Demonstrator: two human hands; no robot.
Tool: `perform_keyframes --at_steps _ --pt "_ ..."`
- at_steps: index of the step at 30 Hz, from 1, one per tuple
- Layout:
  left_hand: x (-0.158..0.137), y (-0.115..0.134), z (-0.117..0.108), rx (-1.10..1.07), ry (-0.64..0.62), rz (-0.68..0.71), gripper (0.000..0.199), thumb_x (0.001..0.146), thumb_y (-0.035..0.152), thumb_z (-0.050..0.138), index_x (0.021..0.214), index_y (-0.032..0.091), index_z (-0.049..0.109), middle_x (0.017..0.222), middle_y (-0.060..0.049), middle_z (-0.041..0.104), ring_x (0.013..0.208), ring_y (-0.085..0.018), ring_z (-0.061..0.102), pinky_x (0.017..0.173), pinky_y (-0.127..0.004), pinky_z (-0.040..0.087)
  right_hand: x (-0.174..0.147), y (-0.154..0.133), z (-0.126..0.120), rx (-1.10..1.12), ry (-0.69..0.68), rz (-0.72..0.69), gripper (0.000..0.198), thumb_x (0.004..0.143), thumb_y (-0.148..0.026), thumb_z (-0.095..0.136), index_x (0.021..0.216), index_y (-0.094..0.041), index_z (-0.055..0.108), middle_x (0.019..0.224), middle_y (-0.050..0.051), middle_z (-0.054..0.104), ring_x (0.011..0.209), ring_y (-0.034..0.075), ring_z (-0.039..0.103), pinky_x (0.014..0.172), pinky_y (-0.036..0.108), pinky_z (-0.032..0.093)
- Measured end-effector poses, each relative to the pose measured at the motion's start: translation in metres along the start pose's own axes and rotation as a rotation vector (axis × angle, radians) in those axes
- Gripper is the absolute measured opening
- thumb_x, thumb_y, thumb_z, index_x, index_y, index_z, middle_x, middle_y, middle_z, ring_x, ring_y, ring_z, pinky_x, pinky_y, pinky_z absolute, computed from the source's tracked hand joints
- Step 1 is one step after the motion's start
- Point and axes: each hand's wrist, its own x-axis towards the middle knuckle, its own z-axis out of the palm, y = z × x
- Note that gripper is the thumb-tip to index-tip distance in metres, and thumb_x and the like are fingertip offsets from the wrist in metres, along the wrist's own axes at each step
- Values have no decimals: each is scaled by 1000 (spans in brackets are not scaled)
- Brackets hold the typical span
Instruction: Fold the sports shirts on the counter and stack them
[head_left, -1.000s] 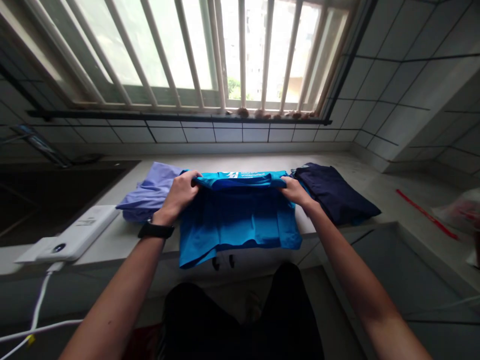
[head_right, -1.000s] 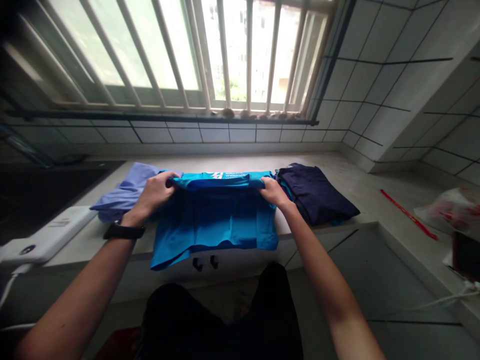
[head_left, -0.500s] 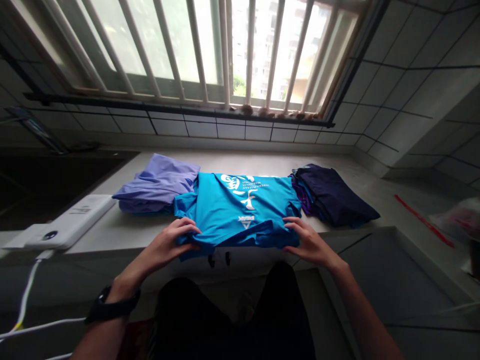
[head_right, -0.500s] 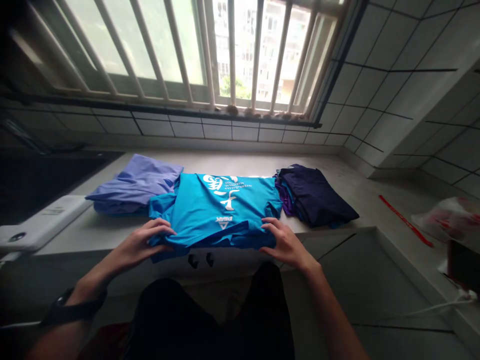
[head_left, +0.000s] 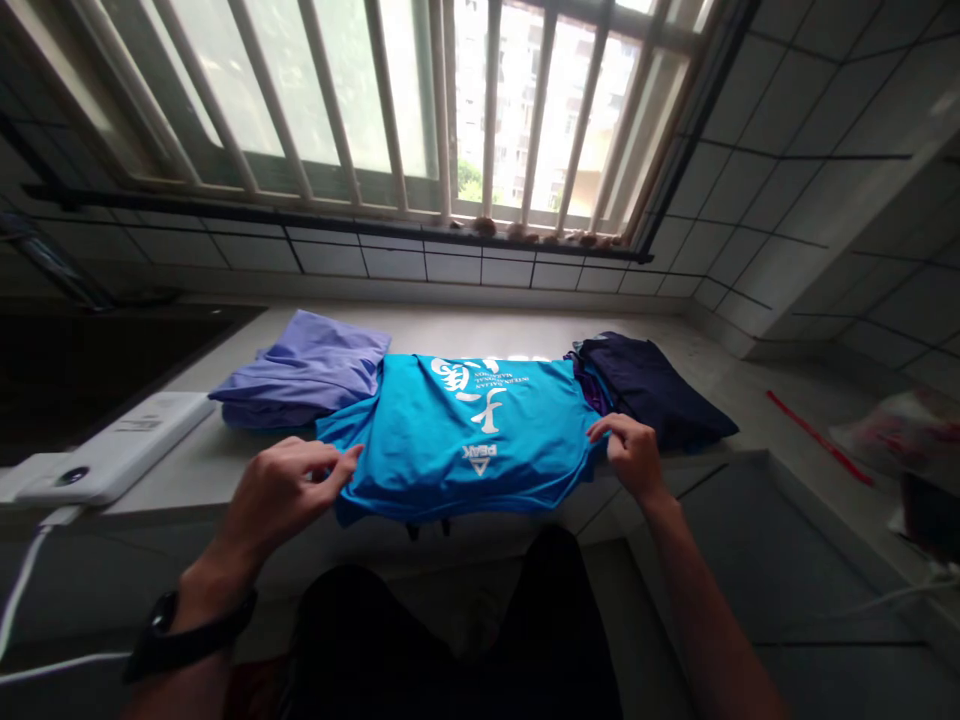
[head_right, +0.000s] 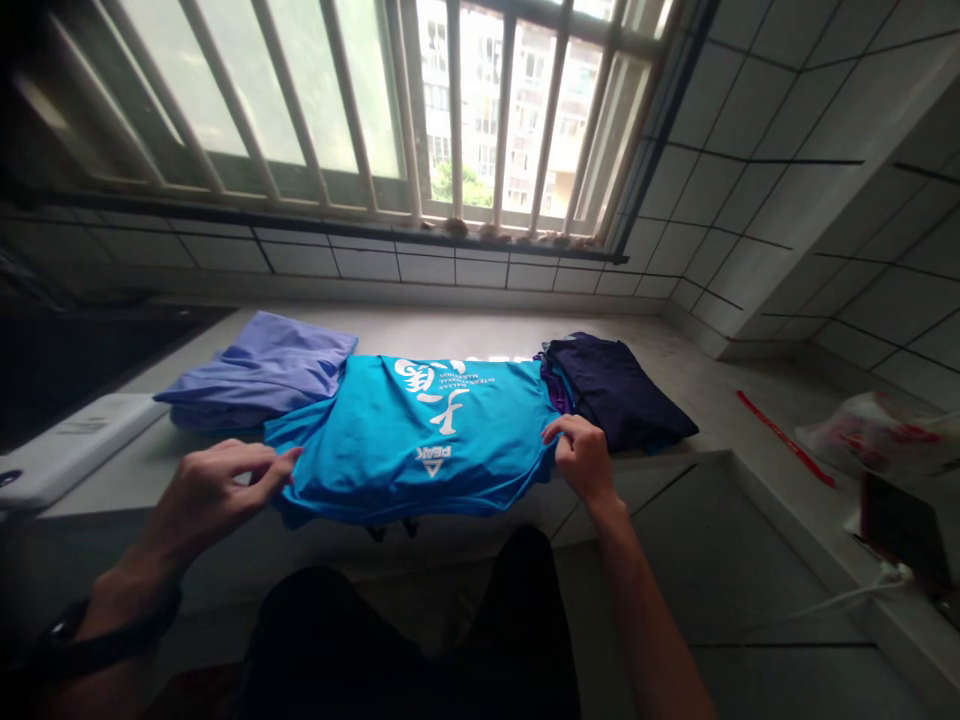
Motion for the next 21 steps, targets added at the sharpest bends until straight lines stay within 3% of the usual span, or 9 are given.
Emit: perform_keyframes --at_steps 3,5,8,11,15,21 --pt "24 7 21 52 -41 33 42 93 57 51 90 23 76 102 -8 79 95 -26 71 92 -39 52 21 -10 10 -204 45 210 38 88 -14 49 117 -18 73 118 12 71 101 25 70 91 34 53" --pt "36 7 42 109 -96 32 50 90 59 54 121 25 74 137 -11 70 126 -32 63 105 -45 49 29 -17 21 -334 -51 273 46 95 -25 52 138 -16 64 128 17 67 112 28 67 95 35 52" --pt "42 1 67 195 -166 -23 56 92 57 52 136 28 68 153 -10 59 143 -35 51 114 -51 42 34 -26 36 -493 -252 279 51 100 -34 52 148 -16 58 133 20 66 120 33 64 98 39 52" --pt "40 -4 74 221 -146 -60 50 95 52 48 133 27 70 146 -11 63 135 -34 57 109 -50 46 40 -33 44 -606 -382 230 46 101 -28 48 144 -19 63 139 20 64 122 34 63 99 43 52" --pt "37 0 66 241 -69 -64 37 97 36 43 111 22 74 115 -12 73 105 -29 66 92 -40 53 64 -35 48 -648 -508 172 42 100 -21 45 135 -21 68 143 18 63 125 32 63 98 41 53" --pt "6 43 59 206 -81 -130 29 99 29 41 94 22 68 96 -11 73 93 -28 70 74 -35 53 115 -31 67 -590 -605 136 50 100 -10 36 137 -19 68 152 17 59 132 33 61 103 44 51"
